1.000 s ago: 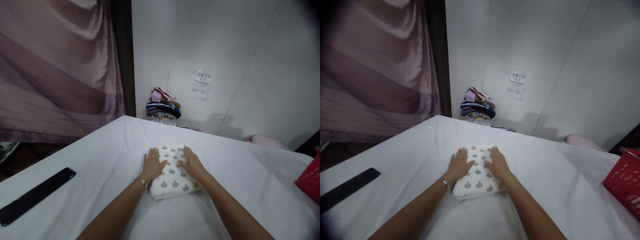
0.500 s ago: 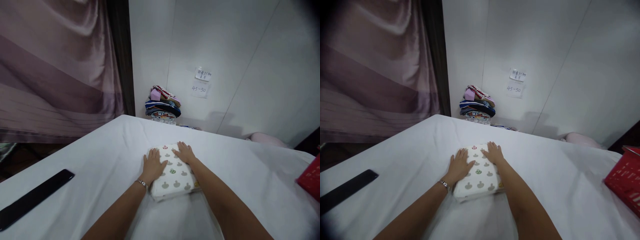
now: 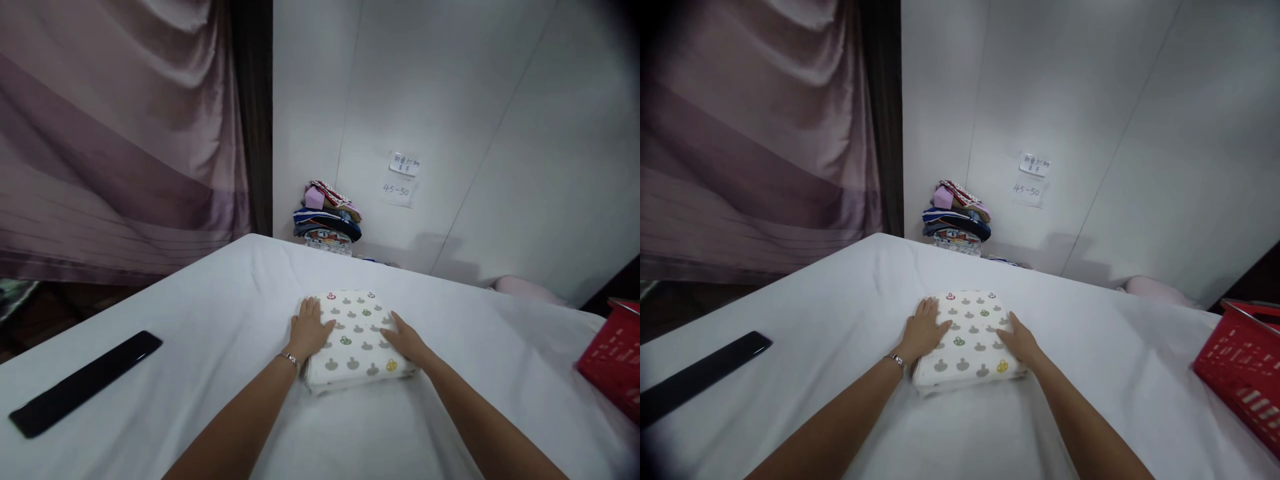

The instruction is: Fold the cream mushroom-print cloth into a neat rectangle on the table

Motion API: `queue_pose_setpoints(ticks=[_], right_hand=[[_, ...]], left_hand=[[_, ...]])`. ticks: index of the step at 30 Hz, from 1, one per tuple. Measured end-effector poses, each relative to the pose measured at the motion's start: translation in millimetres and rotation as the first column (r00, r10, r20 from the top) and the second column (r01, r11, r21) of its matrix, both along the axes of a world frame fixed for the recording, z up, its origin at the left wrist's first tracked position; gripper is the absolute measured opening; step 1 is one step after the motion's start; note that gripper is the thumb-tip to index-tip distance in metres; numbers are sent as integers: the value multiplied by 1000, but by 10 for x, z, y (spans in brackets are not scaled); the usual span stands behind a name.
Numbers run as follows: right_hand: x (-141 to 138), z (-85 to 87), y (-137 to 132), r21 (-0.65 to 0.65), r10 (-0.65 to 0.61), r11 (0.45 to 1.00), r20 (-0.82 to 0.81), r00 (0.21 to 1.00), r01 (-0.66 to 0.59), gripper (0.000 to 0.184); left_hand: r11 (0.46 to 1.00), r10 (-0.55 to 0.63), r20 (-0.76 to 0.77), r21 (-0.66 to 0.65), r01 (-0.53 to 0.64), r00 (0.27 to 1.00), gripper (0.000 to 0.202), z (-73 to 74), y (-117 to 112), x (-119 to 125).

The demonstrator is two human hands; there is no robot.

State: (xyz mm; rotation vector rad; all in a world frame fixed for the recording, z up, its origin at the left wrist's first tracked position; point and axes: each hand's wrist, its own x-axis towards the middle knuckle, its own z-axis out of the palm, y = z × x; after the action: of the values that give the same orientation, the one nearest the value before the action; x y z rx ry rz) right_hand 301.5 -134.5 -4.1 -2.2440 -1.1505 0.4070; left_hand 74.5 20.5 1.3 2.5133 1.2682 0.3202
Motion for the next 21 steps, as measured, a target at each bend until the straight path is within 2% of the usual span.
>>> queue_pose_setpoints(ticks=[2,4,7,8,10,13,17,21], right_hand=[[13,-31,-104,-15,-30,999,-82,996,29,78],[77,-20,-153,8,2,1000,-124,992,-1,76],[328,98,-154,59,66,996,-91,994,-61,74],[442,155,-141,37,47,998,-39,998,-45,73],[657,264,-107,-45,-32,998,178,983,41,67],[789,352,-56,-60,-96,991,279,955,117,61],[518,284,-73,-36,-36,998,312,949,50,47],[61,158,-293,42,69,996,226,972,-81,41]], left_hand=[[1000,3,0,-3,-3,1000,73,23,4,3],[999,13,-2,-37,-13,1000,74,67,-37,-3],[992,7,16,-130,-4,1000,78,127,-241,-31],[987,-26,38,-158,31,999,78,134,-344,-44],[968,-147,93,-190,162,985,77,122,-567,-73],[927,-332,148,-130,351,932,70,60,-812,-127],[908,-419,197,64,415,886,48,-34,-815,-209],[898,-439,252,118,423,863,44,-87,-694,-233]])
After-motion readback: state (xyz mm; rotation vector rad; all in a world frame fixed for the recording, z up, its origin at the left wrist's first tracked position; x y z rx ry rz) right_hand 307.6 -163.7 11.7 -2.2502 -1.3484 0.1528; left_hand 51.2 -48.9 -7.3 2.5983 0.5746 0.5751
